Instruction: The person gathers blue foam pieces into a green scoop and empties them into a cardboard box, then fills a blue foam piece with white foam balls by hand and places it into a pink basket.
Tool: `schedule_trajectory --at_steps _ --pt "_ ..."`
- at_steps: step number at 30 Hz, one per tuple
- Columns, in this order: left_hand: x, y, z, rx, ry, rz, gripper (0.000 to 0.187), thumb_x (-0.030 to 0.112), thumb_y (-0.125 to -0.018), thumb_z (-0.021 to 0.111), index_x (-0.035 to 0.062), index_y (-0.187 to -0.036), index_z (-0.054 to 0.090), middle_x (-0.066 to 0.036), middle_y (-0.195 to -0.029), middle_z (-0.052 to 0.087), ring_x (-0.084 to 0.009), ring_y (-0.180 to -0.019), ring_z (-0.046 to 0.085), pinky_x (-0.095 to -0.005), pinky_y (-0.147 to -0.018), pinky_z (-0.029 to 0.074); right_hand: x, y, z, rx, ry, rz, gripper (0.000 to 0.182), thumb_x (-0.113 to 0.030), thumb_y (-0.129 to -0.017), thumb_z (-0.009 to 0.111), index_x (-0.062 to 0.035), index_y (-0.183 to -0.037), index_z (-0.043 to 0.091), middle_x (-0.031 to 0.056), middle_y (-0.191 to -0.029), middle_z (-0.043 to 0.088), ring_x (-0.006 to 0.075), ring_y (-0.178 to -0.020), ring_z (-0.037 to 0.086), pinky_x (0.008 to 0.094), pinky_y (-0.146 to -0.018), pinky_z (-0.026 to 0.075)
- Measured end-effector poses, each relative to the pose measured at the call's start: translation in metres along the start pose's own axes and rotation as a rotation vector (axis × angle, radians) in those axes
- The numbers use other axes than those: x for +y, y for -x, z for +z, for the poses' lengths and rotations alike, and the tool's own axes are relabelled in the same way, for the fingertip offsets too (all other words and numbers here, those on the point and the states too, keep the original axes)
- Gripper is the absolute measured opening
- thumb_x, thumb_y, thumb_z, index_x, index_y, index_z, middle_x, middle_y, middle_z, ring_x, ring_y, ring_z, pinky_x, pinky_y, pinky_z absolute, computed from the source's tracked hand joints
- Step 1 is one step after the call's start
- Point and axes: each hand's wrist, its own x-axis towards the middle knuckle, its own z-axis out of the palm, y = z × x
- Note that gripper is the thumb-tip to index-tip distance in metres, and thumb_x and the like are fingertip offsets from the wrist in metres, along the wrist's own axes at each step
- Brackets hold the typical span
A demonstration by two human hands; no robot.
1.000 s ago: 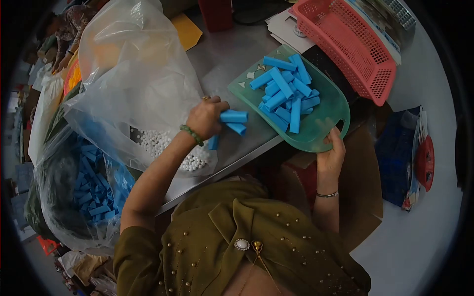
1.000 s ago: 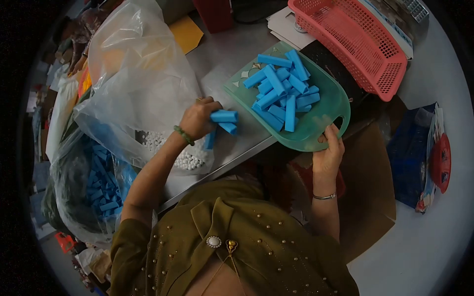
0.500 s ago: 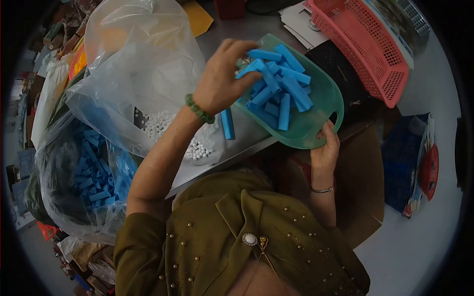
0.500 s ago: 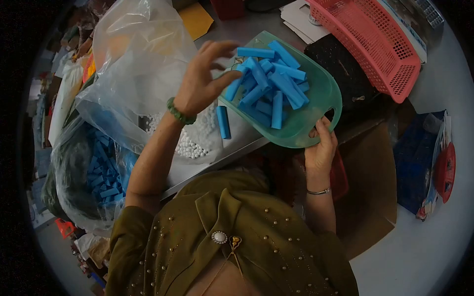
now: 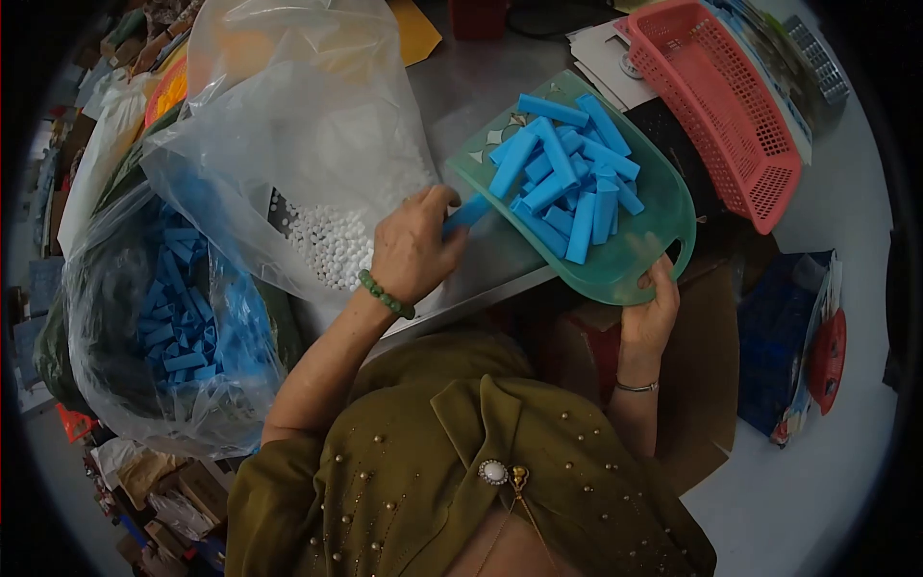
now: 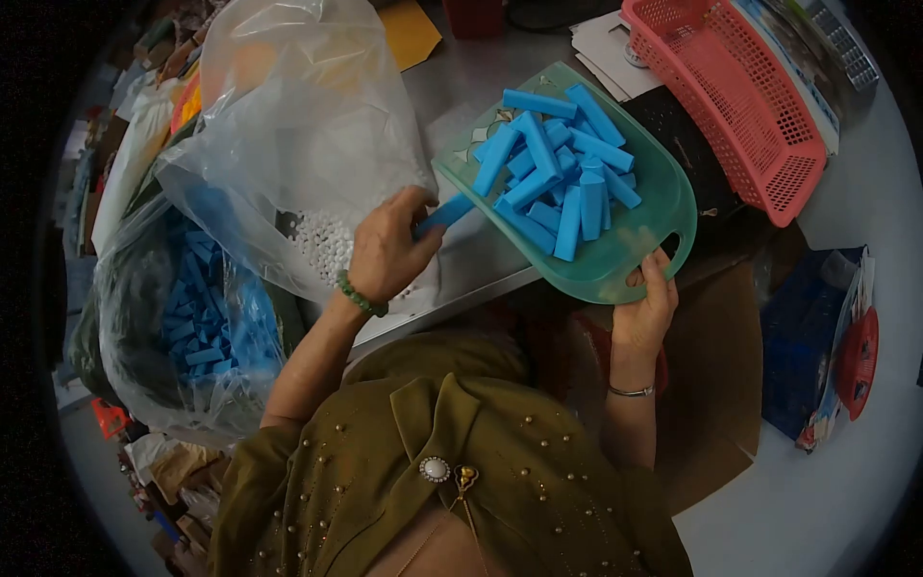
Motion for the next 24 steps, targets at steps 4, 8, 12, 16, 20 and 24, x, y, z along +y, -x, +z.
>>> schedule_trajectory --at_steps 4,8,12,16,20,24 --pt "0.039 -0.024 -0.027 0.165 0.166 0.25 0.021 0.005 -0.073 0.065 0.0033 -0.093 0.058 -0.012 -0.084 0.06 -0.0297 -0.075 0.059 -0.0366 -0.065 0.048 -0.003 0.004 0.009 -0.032 -0.008 0.062 0.036 -0.013 -0.092 0.05 0.0055 -0.123 0.052 -0.0001 -0.092 0.053 0.0079 -0.079 0.044 0.023 -0.083 0.043" --pt "0.055 -0.032 -0.013 0.24 0.277 0.43 0.03 0.005 -0.073 0.071 0.0048 -0.1 0.058 -0.011 -0.095 0.059 -0.0294 -0.083 0.058 -0.0361 -0.069 0.049 0.001 -0.002 -0.008 -0.165 -0.068 0.127 0.037 -0.014 -0.092 0.05 0.0055 -0.124 0.051 0.0048 -0.103 0.056 0.0118 -0.09 0.05 0.0271 -0.089 0.043" --pt "0.031 -0.004 -0.038 0.469 0.224 0.497 0.041 0.007 -0.071 0.073 0.0061 -0.11 0.058 -0.014 -0.109 0.057 -0.0316 -0.091 0.058 -0.038 -0.073 0.05 -0.007 0.028 0.027 -0.269 0.01 0.145 0.039 -0.016 -0.094 0.046 0.0046 -0.127 0.047 0.0139 -0.125 0.053 0.0224 -0.115 0.049 0.0373 -0.1 0.04" --pt "-0.005 0.068 -0.065 0.746 0.195 0.445 0.038 0.003 -0.072 0.071 0.0036 -0.108 0.06 -0.014 -0.102 0.06 -0.03 -0.083 0.059 -0.038 -0.07 0.05 -0.018 0.032 0.026 -0.459 -0.05 0.264 0.047 -0.016 -0.095 0.043 0.0037 -0.137 0.035 0.0202 -0.14 0.038 0.0315 -0.129 0.037 0.0457 -0.11 0.029" --pt "-0.023 0.17 -0.082 0.954 0.023 0.194 0.037 -0.003 -0.074 0.068 0.0022 -0.11 0.06 -0.013 -0.097 0.06 -0.0251 -0.08 0.059 -0.0322 -0.066 0.05 -0.022 0.02 0.028 -0.741 -0.259 0.409 0.048 -0.017 -0.097 0.042 0.003 -0.139 0.032 0.0206 -0.142 0.036 0.0321 -0.13 0.035 0.0465 -0.111 0.028" --pt "0.012 0.293 -0.09 1.242 -0.029 -0.141 0.034 -0.005 -0.076 0.064 0.0022 -0.109 0.059 -0.011 -0.1 0.055 -0.0215 -0.076 0.058 -0.0304 -0.065 0.049 -0.061 0.04 0.038 -1.062 -0.336 0.439 0.046 -0.016 -0.098 0.041 0.0037 -0.138 0.033 0.0196 -0.139 0.04 0.0291 -0.126 0.042 0.0442 -0.107 0.036"
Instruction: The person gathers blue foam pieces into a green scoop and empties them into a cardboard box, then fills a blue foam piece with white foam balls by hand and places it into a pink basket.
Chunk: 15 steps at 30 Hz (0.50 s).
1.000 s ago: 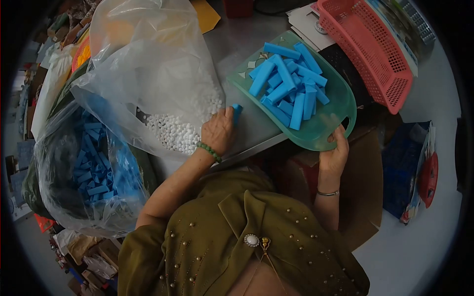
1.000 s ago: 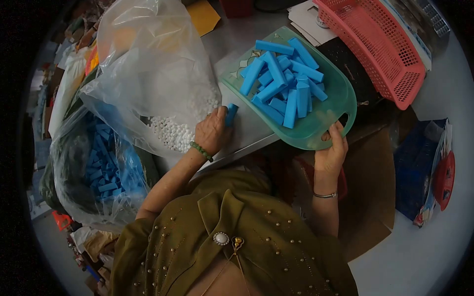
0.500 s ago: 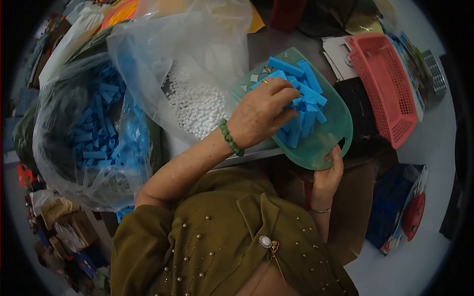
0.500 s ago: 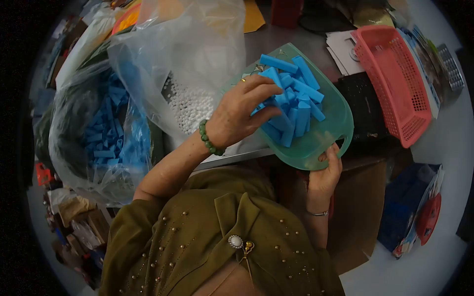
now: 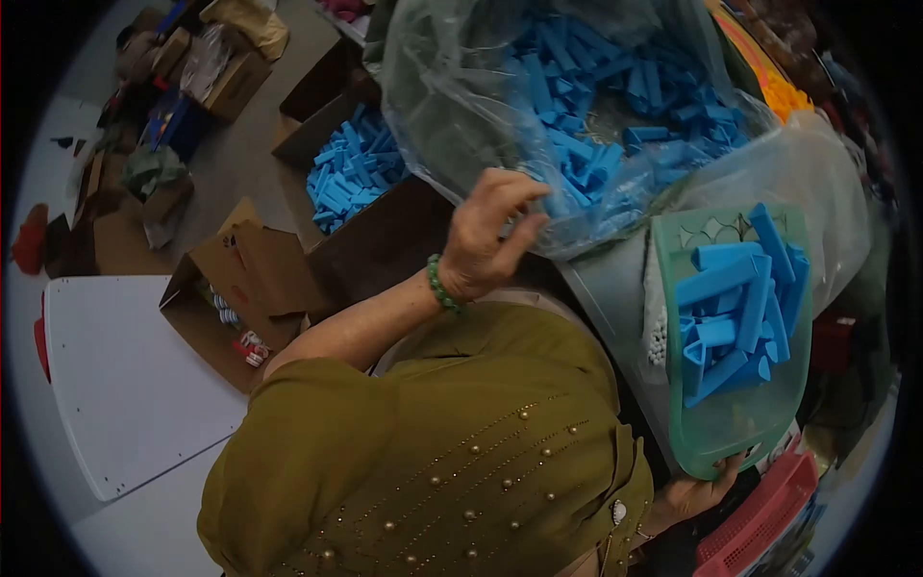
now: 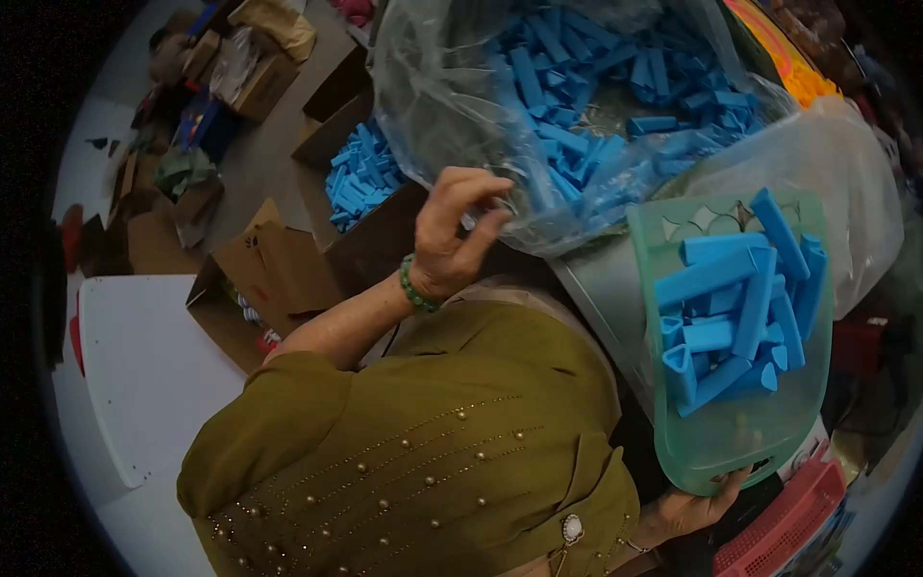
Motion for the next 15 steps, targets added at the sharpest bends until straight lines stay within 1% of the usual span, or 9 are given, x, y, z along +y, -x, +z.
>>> schedule_trajectory --at_steps 2,4,5,7,9,12,13,14,15 --pt "-0.015 0.017 -0.047 0.115 -0.219 -0.213 0.036 -0.002 -0.076 0.065 0.0026 -0.111 0.056 -0.013 -0.102 0.055 -0.0254 -0.08 0.058 -0.0333 -0.069 0.05 0.005 -0.026 0.023 -0.073 -0.066 0.094 0.044 -0.014 -0.097 0.042 0.0048 -0.136 0.035 0.0193 -0.138 0.042 0.0286 -0.124 0.044 0.0424 -0.105 0.039" --pt "-0.052 0.057 -0.096 0.137 -0.515 -0.373 0.04 0.003 -0.078 0.064 0.0021 -0.116 0.053 -0.015 -0.109 0.052 -0.0284 -0.094 0.055 -0.0368 -0.081 0.046 0.025 -0.036 0.043 0.113 0.857 -0.109 0.043 -0.017 -0.097 0.044 0.0041 -0.135 0.038 0.0182 -0.134 0.046 0.0268 -0.119 0.05 0.04 -0.101 0.043" --pt "-0.071 0.082 -0.122 0.12 -0.677 -0.426 0.042 0.007 -0.079 0.064 0.0017 -0.119 0.051 -0.016 -0.113 0.05 -0.0299 -0.103 0.052 -0.0391 -0.088 0.043 0.033 -0.038 0.075 0.08 0.868 -0.111 0.043 -0.017 -0.097 0.044 0.0041 -0.135 0.038 0.0182 -0.134 0.046 0.0268 -0.119 0.05 0.04 -0.101 0.043" --pt "-0.097 0.124 -0.158 0.034 -0.734 -0.661 0.057 0.011 -0.08 0.064 0.0028 -0.131 0.041 -0.018 -0.13 0.042 -0.0338 -0.123 0.04 -0.0455 -0.1 0.034 0.061 -0.05 0.155 -0.245 0.107 0.484 0.042 -0.017 -0.096 0.048 0.002 -0.132 0.042 0.0175 -0.13 0.05 0.0251 -0.114 0.053 0.0373 -0.097 0.046" --pt "-0.125 0.15 -0.154 -0.17 -0.928 -0.982 0.071 0.012 -0.08 0.066 0.0055 -0.14 0.029 -0.017 -0.142 0.031 -0.0363 -0.132 0.029 -0.0519 -0.104 0.026 0.086 -0.078 0.196 -0.225 0.25 0.583 0.04 -0.016 -0.095 0.05 0.0018 -0.13 0.045 0.0157 -0.126 0.053 0.023 -0.109 0.056 0.0343 -0.093 0.047" --pt "-0.164 0.188 -0.159 -0.356 -0.933 -1.08 0.071 0.03 -0.087 0.058 0.0083 -0.144 0.022 -0.016 -0.147 0.025 -0.0379 -0.137 0.02 -0.0553 -0.108 0.02 0.153 -0.076 0.242 -0.271 0.468 0.714 0.04 -0.017 -0.093 0.052 0.003 -0.127 0.048 0.01 -0.115 0.058 0.0151 -0.096 0.057 0.0287 -0.086 0.047" --pt "-0.109 0.104 -0.214 -0.64 -0.186 -1.44 0.069 0.04 -0.089 0.053 0.0101 -0.144 0.023 -0.016 -0.146 0.027 -0.0371 -0.136 0.023 -0.0534 -0.108 0.022 0.175 -0.064 0.258 -0.336 0.543 0.754 0.042 -0.019 -0.092 0.054 0.0044 -0.126 0.048 0.006 -0.108 0.06 0.0093 -0.089 0.056 0.026 -0.083 0.046" --pt "-0.141 0.142 -0.18 -0.615 -0.168 -1.442 0.069 0.04 -0.089 0.053 0.0101 -0.144 0.023 -0.016 -0.146 0.027 -0.0371 -0.136 0.023 -0.0534 -0.108 0.022 0.2 -0.054 0.273 -0.358 0.562 0.758 0.042 -0.019 -0.092 0.054 0.0044 -0.126 0.048 0.006 -0.108 0.06 0.0093 -0.089 0.056 0.026 -0.083 0.046" --pt "-0.192 0.192 -0.166 -0.247 -0.193 -1.097 0.067 0.039 -0.089 0.052 0.0105 -0.143 0.025 -0.016 -0.144 0.03 -0.0366 -0.134 0.027 -0.0528 -0.107 0.023 0.243 -0.081 0.251 -0.37 0.547 0.845 0.042 -0.02 -0.091 0.055 0.0043 -0.125 0.049 0.0056 -0.108 0.06 0.0091 -0.088 0.055 0.025 -0.081 0.045"
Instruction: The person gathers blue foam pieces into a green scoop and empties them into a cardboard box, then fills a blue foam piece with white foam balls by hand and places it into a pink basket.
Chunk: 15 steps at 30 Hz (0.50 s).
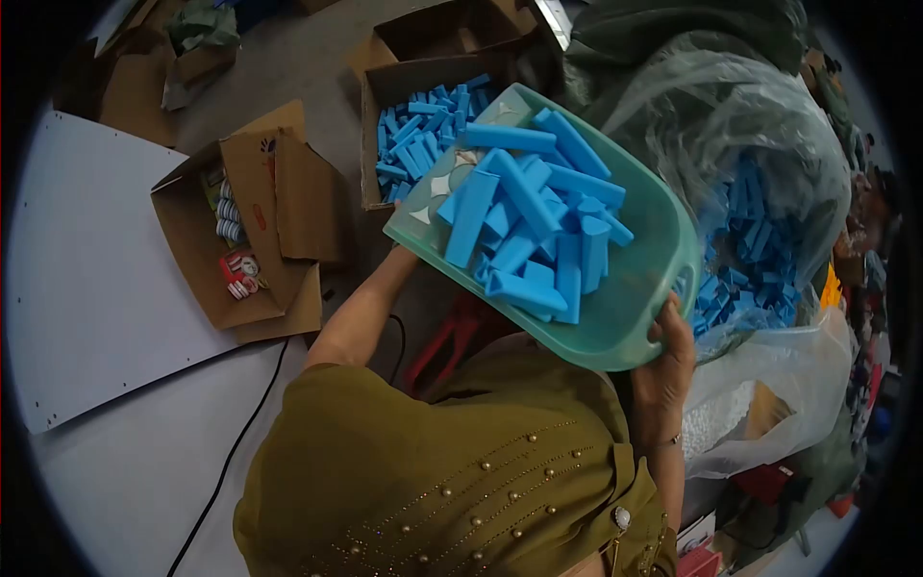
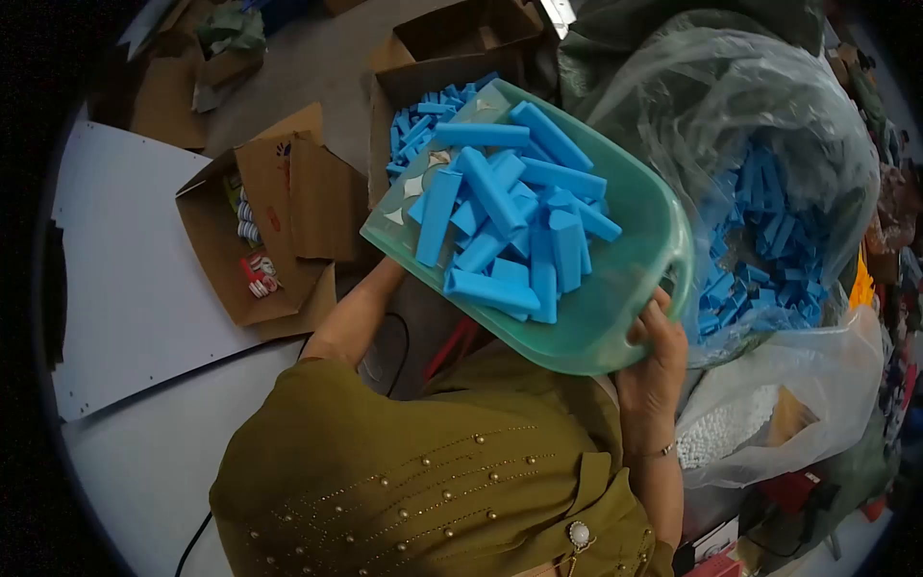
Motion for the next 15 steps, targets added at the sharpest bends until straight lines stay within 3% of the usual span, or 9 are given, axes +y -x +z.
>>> schedule_trajectory --at_steps 1,2,4,5,6,8,12,13,15 --pt "-0.048 -0.023 0.039 0.313 0.134 0.362 0.065 0.039 -0.089 0.052 0.0109 -0.142 0.028 -0.016 -0.141 0.034 -0.0361 -0.132 0.03 -0.0522 -0.107 0.024 0.01 -0.035 -0.011 -0.009 0.01 0.064 0.042 -0.021 -0.09 0.057 0.0042 -0.124 0.05 0.0053 -0.108 0.06 0.0088 -0.087 0.055 0.024 -0.08 0.045" --pt "-0.044 -0.025 0.05 0.324 0.14 0.347 0.065 0.039 -0.089 0.052 0.0109 -0.142 0.028 -0.016 -0.141 0.034 -0.0361 -0.132 0.03 -0.0522 -0.107 0.024 0.016 -0.056 -0.01 -0.066 0.014 0.085 0.042 -0.021 -0.089 0.058 0.0042 -0.123 0.052 0.0047 -0.106 0.06 0.0092 -0.086 0.054 0.0236 -0.079 0.044" --pt "-0.019 -0.002 0.047 0.306 0.515 -0.172 0.056 0.033 -0.089 0.052 0.0103 -0.138 0.037 -0.016 -0.135 0.041 -0.0353 -0.128 0.036 -0.0502 -0.107 0.025 0.039 -0.088 0.003 -0.081 0.032 0.123 0.042 -0.02 -0.087 0.061 0.0044 -0.121 0.054 0.0026 -0.098 0.06 0.0095 -0.08 0.051 0.0234 -0.074 0.042" --pt "0.054 0.033 0.011 0.28 -0.267 -0.136 0.05 0.025 -0.087 0.052 0.0081 -0.133 0.043 -0.015 -0.133 0.045 -0.0366 -0.126 0.037 -0.0551 -0.106 0.023 0.044 -0.094 0.023 -0.073 0.046 0.123 0.042 -0.02 -0.087 0.061 0.0044 -0.121 0.054 0.0026 -0.098 0.06 0.0095 -0.08 0.051 0.0234 -0.074 0.042" --pt "0.043 0.035 0.011 0.277 -0.254 -0.129 0.05 0.025 -0.087 0.052 0.0081 -0.133 0.043 -0.015 -0.133 0.045 -0.0366 -0.126 0.037 -0.0551 -0.106 0.023 0.05 -0.1 0.047 -0.042 0.125 0.081 0.041 -0.018 -0.087 0.061 0.0041 -0.12 0.055 0.0018 -0.096 0.06 0.0094 -0.079 0.05 0.0232 -0.073 0.041" --pt "0.009 0.021 0.029 0.255 -0.856 -0.135 0.051 0.023 -0.085 0.053 0.0061 -0.133 0.044 -0.016 -0.135 0.042 -0.0375 -0.127 0.036 -0.061 -0.105 0.02 0.06 -0.129 0.061 -0.034 0.211 0.041 0.035 -0.016 -0.085 0.064 0.0031 -0.113 0.059 0.0016 -0.094 0.06 0.009 -0.078 0.049 0.023 -0.072 0.04" --pt "-0.056 -0.011 0.078 0.597 -0.899 -0.006 0.057 0.023 -0.083 0.057 0.0034 -0.134 0.041 -0.017 -0.135 0.04 -0.037 -0.128 0.034 -0.0637 -0.105 0.017 0.071 -0.174 0.098 -0.09 0.473 -0.042 0.04 -0.02 -0.086 0.063 0.0057 -0.116 0.056 0.0011 -0.091 0.058 0.0082 -0.077 0.051 0.0213 -0.069 0.042" --pt "-0.038 -0.002 0.063 0.597 -0.896 0.002 0.057 0.023 -0.083 0.057 0.0034 -0.134 0.041 -0.017 -0.135 0.04 -0.037 -0.128 0.034 -0.0637 -0.105 0.017 0.074 -0.183 0.108 -0.14 0.536 -0.053 0.039 -0.021 -0.086 0.063 0.0054 -0.114 0.057 0.0016 -0.089 0.058 0.0092 -0.077 0.053 0.0226 -0.069 0.043" --pt "0.028 0.024 0.016 0.224 -0.702 -0.156 0.066 0.026 -0.078 0.065 0.0029 -0.135 0.039 -0.017 -0.135 0.04 -0.0366 -0.129 0.033 -0.063 -0.106 0.016 0.077 -0.203 0.122 -0.191 0.601 -0.063 0.038 -0.022 -0.085 0.064 0.0051 -0.112 0.059 0.0021 -0.088 0.059 0.0103 -0.077 0.054 0.024 -0.068 0.044"
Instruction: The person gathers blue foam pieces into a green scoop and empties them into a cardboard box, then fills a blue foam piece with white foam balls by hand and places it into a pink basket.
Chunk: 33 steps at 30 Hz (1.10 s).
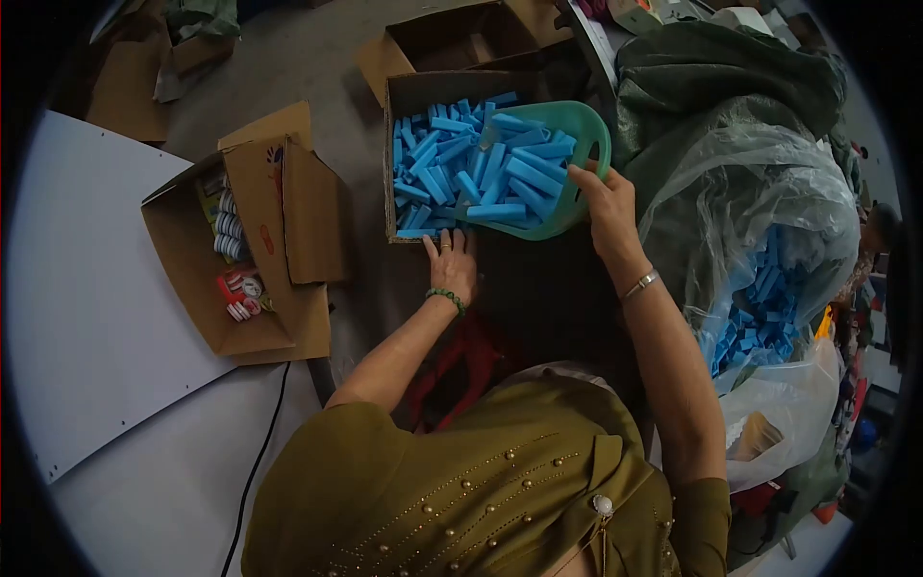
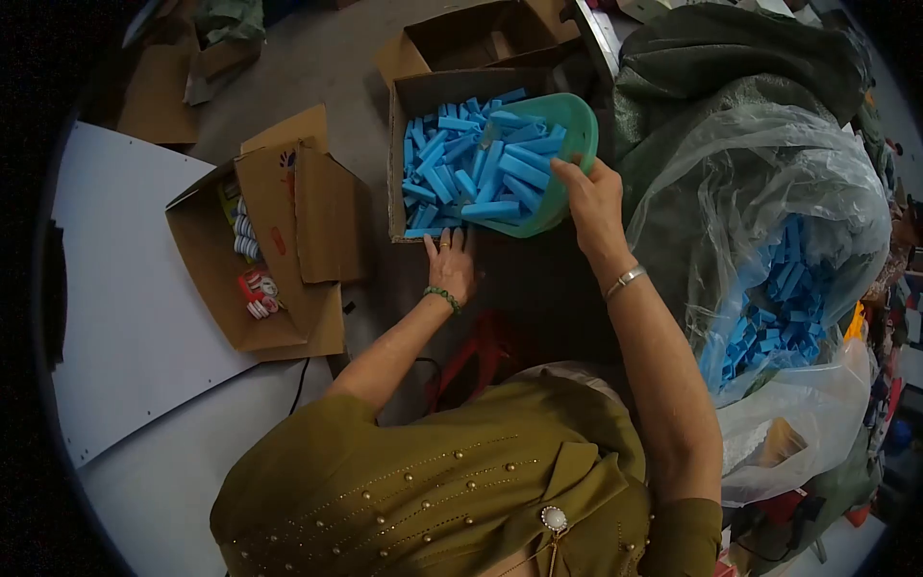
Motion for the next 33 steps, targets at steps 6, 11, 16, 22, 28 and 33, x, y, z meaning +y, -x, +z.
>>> schedule_trajectory --at_steps 6,11,16,22,28,33 --pt "-0.001 0.003 -0.003 0.035 0.053 0.017 0.085 0.034 -0.071 0.074 0.0034 -0.139 0.033 -0.017 -0.136 0.039 -0.0363 -0.13 0.031 -0.0614 -0.107 0.016 -0.024 -0.029 0.026 0.098 0.523 -0.196 0.029 -0.022 -0.081 0.063 0.0046 -0.092 0.062 0.016 -0.077 0.064 0.0251 -0.071 0.063 0.0358 -0.066 0.049" --pt "-0.004 0.006 -0.001 0.044 0.021 0.049 0.086 0.031 -0.072 0.074 0.0038 -0.14 0.03 -0.017 -0.136 0.038 -0.0366 -0.131 0.03 -0.0613 -0.107 0.016 -0.057 -0.018 0.017 0.117 0.823 -0.421 0.024 -0.019 -0.081 0.06 0.0028 -0.091 0.06 0.025 -0.082 0.062 0.0409 -0.075 0.06 0.0419 -0.069 0.049" --pt "-0.004 0.0 0.0 -0.001 0.023 0.047 0.088 0.028 -0.071 0.076 0.0041 -0.141 0.028 -0.016 -0.137 0.037 -0.0356 -0.131 0.03 -0.0618 -0.107 0.016 -0.064 0.045 -0.03 0.212 0.558 -0.488 0.03 -0.019 -0.085 0.06 0.004 -0.103 0.06 0.0177 -0.082 0.064 0.0269 -0.074 0.063 0.0369 -0.067 0.049" --pt "-0.042 -0.031 0.014 0.06 0.032 0.088 0.073 0.033 -0.073 0.074 0.0033 -0.132 0.042 -0.018 -0.126 0.049 -0.0354 -0.118 0.045 -0.0583 -0.099 0.029 -0.052 0.179 -0.145 0.501 -0.077 -0.318 0.038 -0.02 -0.088 0.057 0.0043 -0.118 0.057 0.002 -0.081 0.061 0.0097 -0.072 0.054 0.0273 -0.067 0.046" --pt "0.047 -0.037 -0.114 0.593 0.482 0.526 0.032 0.006 -0.088 0.059 -0.0012 -0.12 0.056 -0.013 -0.108 0.058 -0.0246 -0.091 0.056 -0.0349 -0.08 0.047 0.054 0.343 -0.235 1.082 -0.916 -0.577 0.041 -0.022 -0.094 0.052 -0.0003 -0.128 0.048 0.0082 -0.113 0.06 0.0162 -0.095 0.059 0.0323 -0.093 0.047" --pt "0.188 -0.013 -0.154 0.456 0.732 1.056 0.031 -0.004 -0.087 0.057 -0.0037 -0.118 0.056 -0.012 -0.105 0.057 -0.0201 -0.087 0.057 -0.0336 -0.074 0.048 0.111 0.465 -0.241 1.623 -0.878 -0.884 0.026 -0.02 -0.091 0.059 -0.0099 -0.115 0.055 -0.0017 -0.099 0.058 0.0137 -0.093 0.054 0.0351 -0.089 0.045"
